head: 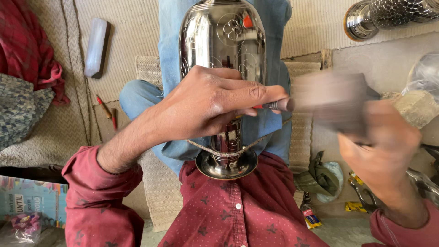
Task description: The person sits on the floor with a brass vase-like vessel held between their legs and embosses decorative floral patterns into its surface. They hold a punch against the metal and repeatedly strike it with a wooden mallet, repositioning the punch to work pattern details around the vessel body.
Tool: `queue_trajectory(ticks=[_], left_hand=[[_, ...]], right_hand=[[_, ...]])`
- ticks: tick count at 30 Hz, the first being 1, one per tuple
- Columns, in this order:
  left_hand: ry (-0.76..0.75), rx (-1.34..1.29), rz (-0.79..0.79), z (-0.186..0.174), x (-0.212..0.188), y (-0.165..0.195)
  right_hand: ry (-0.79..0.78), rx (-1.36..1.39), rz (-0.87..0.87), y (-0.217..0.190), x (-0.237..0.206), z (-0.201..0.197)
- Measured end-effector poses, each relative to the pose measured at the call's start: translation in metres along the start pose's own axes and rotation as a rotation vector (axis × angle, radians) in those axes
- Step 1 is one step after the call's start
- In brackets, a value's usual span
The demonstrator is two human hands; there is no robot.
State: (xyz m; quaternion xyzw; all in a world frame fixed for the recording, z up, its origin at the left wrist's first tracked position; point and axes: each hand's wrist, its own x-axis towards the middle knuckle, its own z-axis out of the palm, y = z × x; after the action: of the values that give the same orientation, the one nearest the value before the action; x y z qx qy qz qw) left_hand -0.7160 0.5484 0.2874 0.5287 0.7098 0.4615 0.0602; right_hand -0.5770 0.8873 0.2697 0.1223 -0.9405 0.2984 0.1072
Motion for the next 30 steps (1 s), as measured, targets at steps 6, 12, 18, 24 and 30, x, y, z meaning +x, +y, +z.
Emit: queue_trajectory(ticks=[6, 12, 18, 24, 30], left_hand=[[0.486, -0.24, -0.356, 0.024, -0.012, 0.012], [0.727, -0.069, -0.323, 0.055, -0.018, 0.025], [0.845, -0.176, -0.328, 0.075, -0.021, 0.029], [0.808, -0.004, -0.275, 0.077, -0.023, 0.026], [0.685, 0.129, -0.357, 0.065, -0.024, 0.02]], right_hand=[[0.027, -0.101, -0.09, 0.003, 0.017, -0.007], [-0.103, -0.314, -0.253, 0.004, 0.039, -0.03], [-0.292, -0.081, -0.178, -0.026, 0.075, -0.048], [-0.683, 0.067, 0.014, -0.07, 0.127, -0.042], [-0.504, -0.471, -0.321, -0.018, 0.089, -0.076]])
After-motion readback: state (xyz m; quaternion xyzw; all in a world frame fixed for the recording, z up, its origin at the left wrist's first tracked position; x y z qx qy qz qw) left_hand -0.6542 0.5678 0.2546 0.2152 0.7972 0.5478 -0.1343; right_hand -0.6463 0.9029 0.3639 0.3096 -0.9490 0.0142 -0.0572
